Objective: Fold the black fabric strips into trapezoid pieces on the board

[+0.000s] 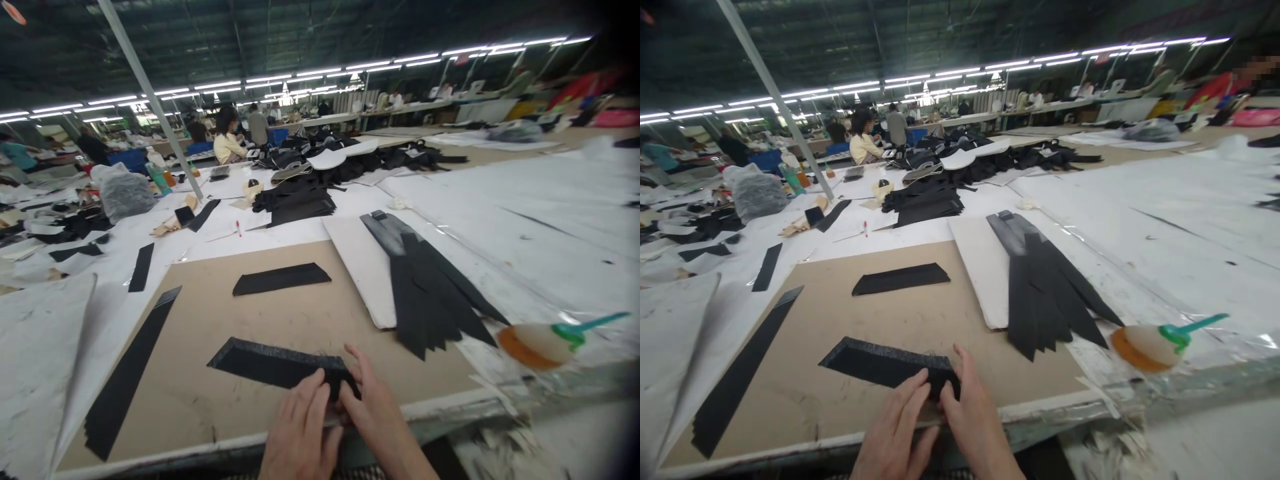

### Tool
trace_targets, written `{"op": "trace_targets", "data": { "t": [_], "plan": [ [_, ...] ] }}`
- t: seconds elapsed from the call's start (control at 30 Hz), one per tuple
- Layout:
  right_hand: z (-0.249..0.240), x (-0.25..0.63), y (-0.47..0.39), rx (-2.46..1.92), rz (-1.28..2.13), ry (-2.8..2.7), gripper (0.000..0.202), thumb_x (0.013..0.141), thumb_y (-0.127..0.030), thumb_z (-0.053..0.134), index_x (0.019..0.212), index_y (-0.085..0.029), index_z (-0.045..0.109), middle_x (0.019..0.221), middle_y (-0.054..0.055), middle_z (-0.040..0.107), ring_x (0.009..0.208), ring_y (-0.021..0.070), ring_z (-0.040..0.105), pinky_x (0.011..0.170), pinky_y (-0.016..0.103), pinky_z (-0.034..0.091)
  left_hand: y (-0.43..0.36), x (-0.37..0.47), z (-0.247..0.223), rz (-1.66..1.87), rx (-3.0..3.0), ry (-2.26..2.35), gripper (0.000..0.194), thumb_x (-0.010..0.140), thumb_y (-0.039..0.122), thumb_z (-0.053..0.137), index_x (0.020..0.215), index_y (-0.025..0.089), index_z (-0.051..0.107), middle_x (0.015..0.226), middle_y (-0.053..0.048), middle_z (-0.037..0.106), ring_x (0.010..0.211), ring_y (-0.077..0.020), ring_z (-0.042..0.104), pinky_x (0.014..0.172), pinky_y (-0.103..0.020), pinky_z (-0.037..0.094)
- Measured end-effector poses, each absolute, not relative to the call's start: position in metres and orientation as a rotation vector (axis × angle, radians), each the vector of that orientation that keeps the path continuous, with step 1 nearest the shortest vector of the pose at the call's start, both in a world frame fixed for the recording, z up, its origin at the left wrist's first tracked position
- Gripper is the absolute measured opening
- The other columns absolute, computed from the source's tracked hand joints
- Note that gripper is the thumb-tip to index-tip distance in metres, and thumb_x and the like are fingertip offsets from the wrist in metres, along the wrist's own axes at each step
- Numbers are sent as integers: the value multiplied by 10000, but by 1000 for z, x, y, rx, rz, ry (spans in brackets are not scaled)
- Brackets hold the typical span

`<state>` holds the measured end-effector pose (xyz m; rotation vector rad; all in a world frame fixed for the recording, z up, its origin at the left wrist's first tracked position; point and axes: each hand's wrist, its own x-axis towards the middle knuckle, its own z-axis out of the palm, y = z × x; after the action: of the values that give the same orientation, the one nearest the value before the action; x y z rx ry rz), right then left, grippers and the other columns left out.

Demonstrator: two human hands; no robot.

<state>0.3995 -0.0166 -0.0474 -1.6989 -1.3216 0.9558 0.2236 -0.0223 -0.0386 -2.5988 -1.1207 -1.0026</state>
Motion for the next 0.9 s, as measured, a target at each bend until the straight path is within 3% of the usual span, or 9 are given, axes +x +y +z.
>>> {"op": "trace_targets", "data": {
  "t": [0.13, 0.23, 0.37, 0.5, 0.7, 0.9],
  "plan": [
    [-37, 399, -18, -1678, 1140, -1222, 665, 871, -307, 450, 1508, -208, 287, 1045, 97, 703, 539, 204, 653, 542, 371, 554, 1, 159, -29, -873, -2534, -1189, 267, 996, 215, 489, 1229, 135, 592, 1193, -127, 696, 1148, -247, 638, 980, -395, 545],
    [-30, 400, -17, -1736, 1029, -1336, 614, 880, -275, 441, 1481, -196, 345, 956, 74, 703, 658, 236, 684, 626, 379, 538, 17, 111, -29, -601, -2488, -1110, 271, 1009, 288, 458, 1171, 170, 640, 1141, -93, 719, 1094, -285, 649, 946, -444, 532],
    [-26, 401, -14, -1925, 768, -1573, 579, 892, -243, 450, 1465, -185, 389, 928, 70, 696, 799, 270, 692, 696, 388, 497, 14, 76, -30, -423, -2464, -826, 305, 979, 260, 433, 1149, 231, 684, 1157, -68, 732, 1044, -273, 675, 918, -427, 520],
    [-26, 399, -15, -2023, 666, -1717, 562, 905, -244, 462, 1460, -195, 389, 898, 51, 707, 765, 266, 697, 641, 364, 465, 0, 69, -29, -418, -2455, -800, 298, 984, 284, 438, 1125, 275, 700, 1141, -51, 742, 1008, -246, 695, 859, -397, 549],
    [-36, 396, -19, -2026, 474, -1824, 514, 912, -278, 446, 1421, -210, 430, 852, 34, 712, 681, 247, 698, 561, 337, 460, -7, 46, -39, -552, -2457, -1132, 283, 1015, 353, 428, 1108, 256, 677, 1100, -53, 733, 1039, -243, 686, 875, -379, 553],
    [-58, 409, -21, -1871, 209, -1820, 500, 975, -445, 431, 1442, -269, 420, 1059, 73, 689, 679, 220, 698, 462, 295, 496, -21, 24, -23, -585, -2422, -1471, 226, 1021, 337, 451, 992, 262, 663, 1032, -41, 694, 1044, -224, 652, 932, -373, 514]
  ]
}}
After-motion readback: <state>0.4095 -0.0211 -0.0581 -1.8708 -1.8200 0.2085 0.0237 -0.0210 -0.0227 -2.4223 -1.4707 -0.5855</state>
